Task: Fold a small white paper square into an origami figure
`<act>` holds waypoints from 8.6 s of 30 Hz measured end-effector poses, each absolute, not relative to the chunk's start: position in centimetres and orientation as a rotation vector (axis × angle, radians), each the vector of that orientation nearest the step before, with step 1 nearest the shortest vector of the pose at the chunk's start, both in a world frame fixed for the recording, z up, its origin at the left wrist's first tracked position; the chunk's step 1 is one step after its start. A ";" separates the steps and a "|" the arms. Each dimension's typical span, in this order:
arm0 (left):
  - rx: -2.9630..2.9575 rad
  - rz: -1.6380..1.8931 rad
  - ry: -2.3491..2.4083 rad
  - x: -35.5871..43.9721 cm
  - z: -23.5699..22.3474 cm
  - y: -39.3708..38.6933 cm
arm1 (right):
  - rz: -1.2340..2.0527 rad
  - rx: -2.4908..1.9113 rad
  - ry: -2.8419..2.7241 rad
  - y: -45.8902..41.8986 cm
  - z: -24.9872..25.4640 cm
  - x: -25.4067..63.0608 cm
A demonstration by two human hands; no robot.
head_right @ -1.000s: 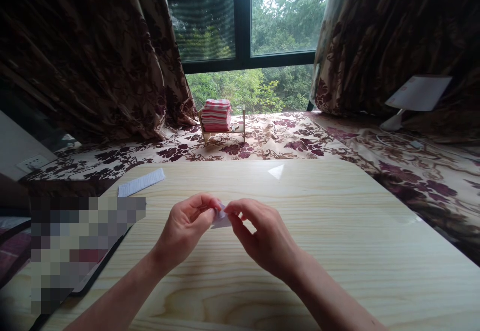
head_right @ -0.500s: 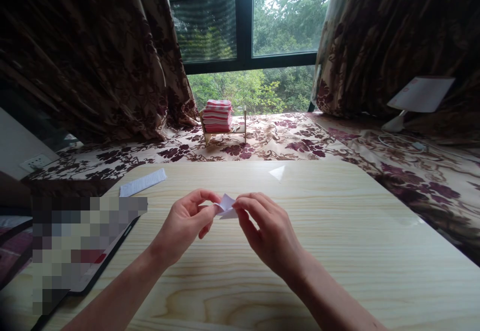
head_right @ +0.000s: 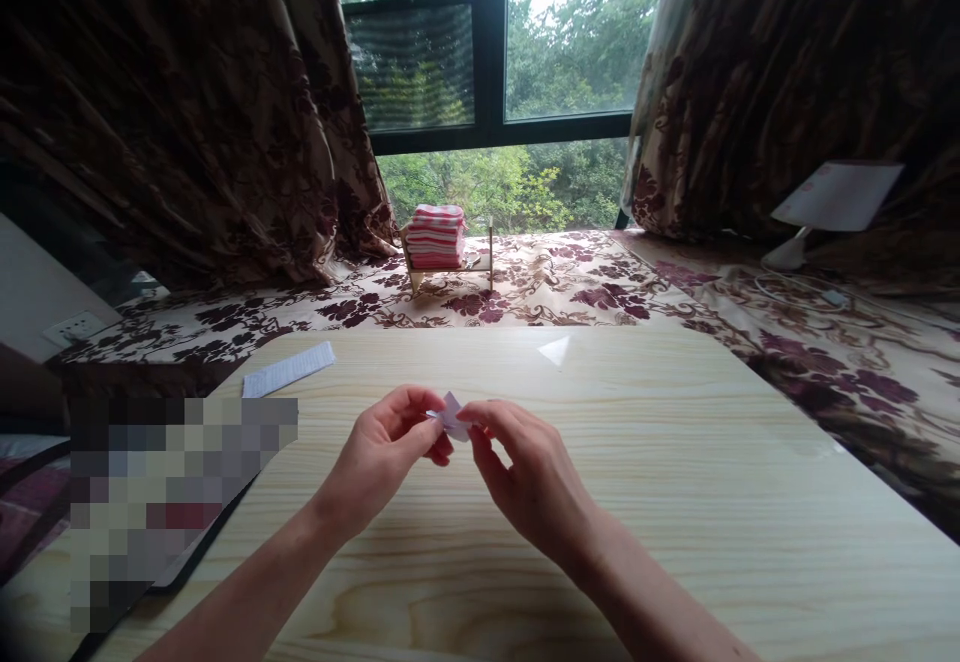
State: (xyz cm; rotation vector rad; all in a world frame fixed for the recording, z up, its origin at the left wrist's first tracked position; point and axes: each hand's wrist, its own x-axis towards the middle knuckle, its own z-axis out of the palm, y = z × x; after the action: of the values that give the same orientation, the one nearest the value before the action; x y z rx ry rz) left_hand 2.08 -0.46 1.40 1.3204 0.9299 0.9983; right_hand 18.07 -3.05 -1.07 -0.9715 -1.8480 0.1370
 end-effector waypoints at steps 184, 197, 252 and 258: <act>1.290 0.890 0.971 2.5 1.6 -0.5 | 0.471 -1.157 -1.676 -2.9 -1.1 17.4; 1.261 0.785 0.974 1.9 1.6 -0.2 | 0.485 -1.137 -1.693 -2.8 -1.3 17.7; 1.417 0.844 1.030 2.2 1.5 -0.3 | 1.009 -1.138 -1.574 -3.0 0.1 18.3; 1.331 0.903 1.038 2.6 1.2 -0.4 | 1.105 -1.122 -1.505 -2.6 0.2 18.5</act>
State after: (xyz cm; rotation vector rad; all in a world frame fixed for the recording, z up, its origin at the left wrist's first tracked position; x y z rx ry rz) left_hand 2.62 -0.43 1.24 1.3312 1.0376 0.9031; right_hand 18.51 -2.60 0.22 -1.1223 -1.5045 1.1046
